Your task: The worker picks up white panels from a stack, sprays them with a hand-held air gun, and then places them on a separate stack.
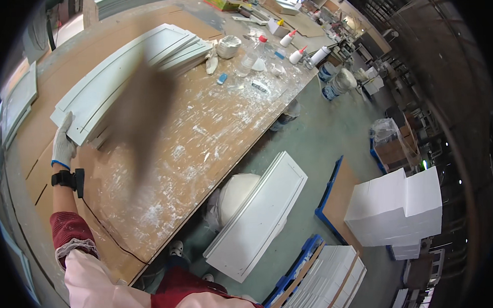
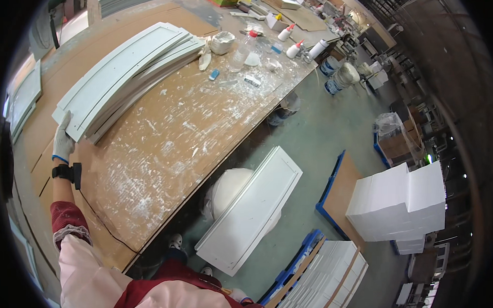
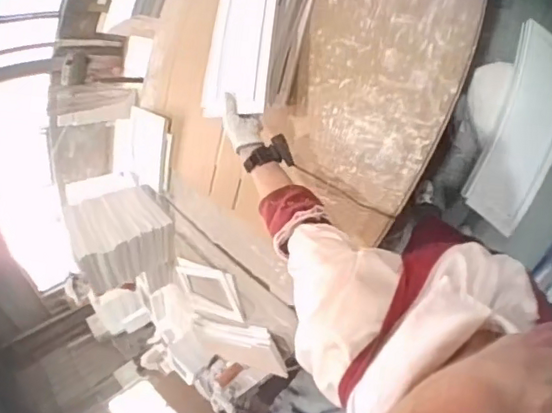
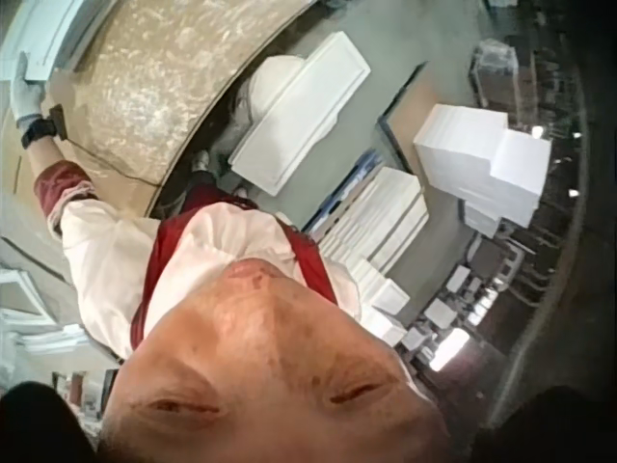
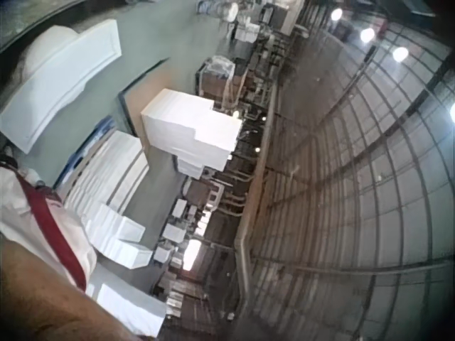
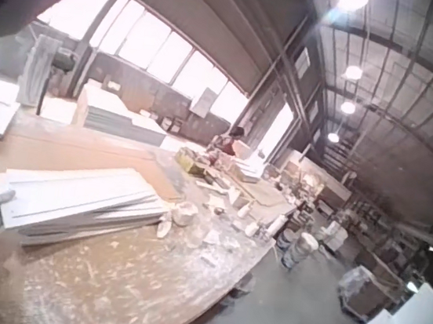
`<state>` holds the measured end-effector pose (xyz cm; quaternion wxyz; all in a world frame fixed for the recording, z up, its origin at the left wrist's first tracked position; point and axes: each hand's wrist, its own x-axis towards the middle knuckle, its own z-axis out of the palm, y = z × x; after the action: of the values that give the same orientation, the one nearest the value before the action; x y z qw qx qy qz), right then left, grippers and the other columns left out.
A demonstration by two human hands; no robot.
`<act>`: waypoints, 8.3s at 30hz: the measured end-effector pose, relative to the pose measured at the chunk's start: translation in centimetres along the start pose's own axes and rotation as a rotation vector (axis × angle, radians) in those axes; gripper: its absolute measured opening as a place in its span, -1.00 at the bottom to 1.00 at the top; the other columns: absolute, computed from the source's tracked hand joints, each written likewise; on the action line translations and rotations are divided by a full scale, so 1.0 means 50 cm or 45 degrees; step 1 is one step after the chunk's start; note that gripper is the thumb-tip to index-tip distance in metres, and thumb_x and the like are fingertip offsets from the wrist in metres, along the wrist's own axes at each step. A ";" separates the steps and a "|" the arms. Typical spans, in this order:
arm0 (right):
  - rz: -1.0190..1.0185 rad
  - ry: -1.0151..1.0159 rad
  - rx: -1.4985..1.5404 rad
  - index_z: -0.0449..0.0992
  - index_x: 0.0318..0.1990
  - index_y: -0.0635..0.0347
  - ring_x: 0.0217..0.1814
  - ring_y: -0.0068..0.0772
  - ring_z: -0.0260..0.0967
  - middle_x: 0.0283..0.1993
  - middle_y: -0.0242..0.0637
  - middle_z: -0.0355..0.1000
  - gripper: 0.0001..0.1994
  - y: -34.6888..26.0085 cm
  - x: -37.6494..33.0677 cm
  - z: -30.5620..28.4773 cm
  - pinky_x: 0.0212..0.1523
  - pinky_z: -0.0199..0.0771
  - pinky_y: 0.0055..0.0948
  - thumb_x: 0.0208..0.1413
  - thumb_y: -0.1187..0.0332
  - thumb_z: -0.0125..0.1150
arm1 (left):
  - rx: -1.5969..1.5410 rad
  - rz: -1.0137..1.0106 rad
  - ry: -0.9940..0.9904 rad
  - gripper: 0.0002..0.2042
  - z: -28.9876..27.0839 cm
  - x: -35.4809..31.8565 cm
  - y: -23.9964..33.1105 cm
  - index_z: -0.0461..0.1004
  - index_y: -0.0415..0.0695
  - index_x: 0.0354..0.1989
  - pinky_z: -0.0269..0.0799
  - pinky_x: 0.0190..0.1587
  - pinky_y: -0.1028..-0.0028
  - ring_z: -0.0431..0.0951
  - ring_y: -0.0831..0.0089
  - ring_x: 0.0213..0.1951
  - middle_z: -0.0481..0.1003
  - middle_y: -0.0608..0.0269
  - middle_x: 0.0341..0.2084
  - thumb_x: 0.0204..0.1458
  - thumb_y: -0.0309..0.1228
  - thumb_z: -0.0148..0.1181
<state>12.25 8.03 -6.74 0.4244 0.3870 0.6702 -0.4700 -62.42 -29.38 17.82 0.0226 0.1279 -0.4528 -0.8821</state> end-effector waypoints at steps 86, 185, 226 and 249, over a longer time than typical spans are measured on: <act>-1.209 -0.456 -0.675 0.49 -0.07 0.27 -0.09 -0.50 0.45 -0.11 -0.22 0.50 -0.60 -0.027 -0.333 -0.166 -0.05 0.43 -0.51 -0.16 0.49 0.32 | 0.303 -0.214 0.213 -0.42 -0.184 -1.658 0.034 0.31 -0.23 0.04 0.36 -0.19 0.53 0.41 0.56 -0.25 0.43 0.33 -0.25 -0.28 -0.49 0.27; -1.096 -0.575 -1.929 0.55 -0.29 0.19 -0.30 -0.38 0.46 -0.35 -0.30 0.52 -0.73 -0.177 -0.093 0.155 -0.21 0.43 -0.37 -0.14 0.23 0.22 | 0.806 -0.248 1.333 -0.59 -0.170 -2.059 -0.065 0.42 -0.28 -0.11 0.40 -0.24 0.53 0.43 0.54 -0.31 0.47 0.26 -0.33 -0.13 -0.33 0.25; -0.872 -0.577 -1.002 0.54 -0.30 0.18 -0.57 -0.56 0.30 -0.56 -0.37 0.42 -0.78 -0.094 -0.007 -0.189 -0.52 0.31 -0.51 -0.10 0.29 0.20 | 0.244 0.461 0.735 -0.94 -0.061 -1.802 0.076 0.39 -0.16 -0.33 0.38 -0.49 0.56 0.45 0.54 -0.51 0.41 0.35 -0.52 0.03 -0.51 0.06; -1.434 -1.227 -1.498 0.48 -0.11 0.00 -0.17 -0.04 0.44 -0.24 -0.13 0.49 -0.68 -0.318 -0.383 -0.052 -0.17 0.44 -0.29 -0.10 0.28 0.20 | 2.621 -0.480 -1.229 -0.90 -0.053 -1.770 0.004 0.41 -0.08 -0.42 0.50 -0.49 0.42 0.51 0.35 -0.40 0.40 0.26 -0.51 -0.17 -0.44 0.10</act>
<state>3.64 4.10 16.45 0.4932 -0.5055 0.6405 -0.3017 23.73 -17.82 34.65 -0.4003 -0.1996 -0.8934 -0.0413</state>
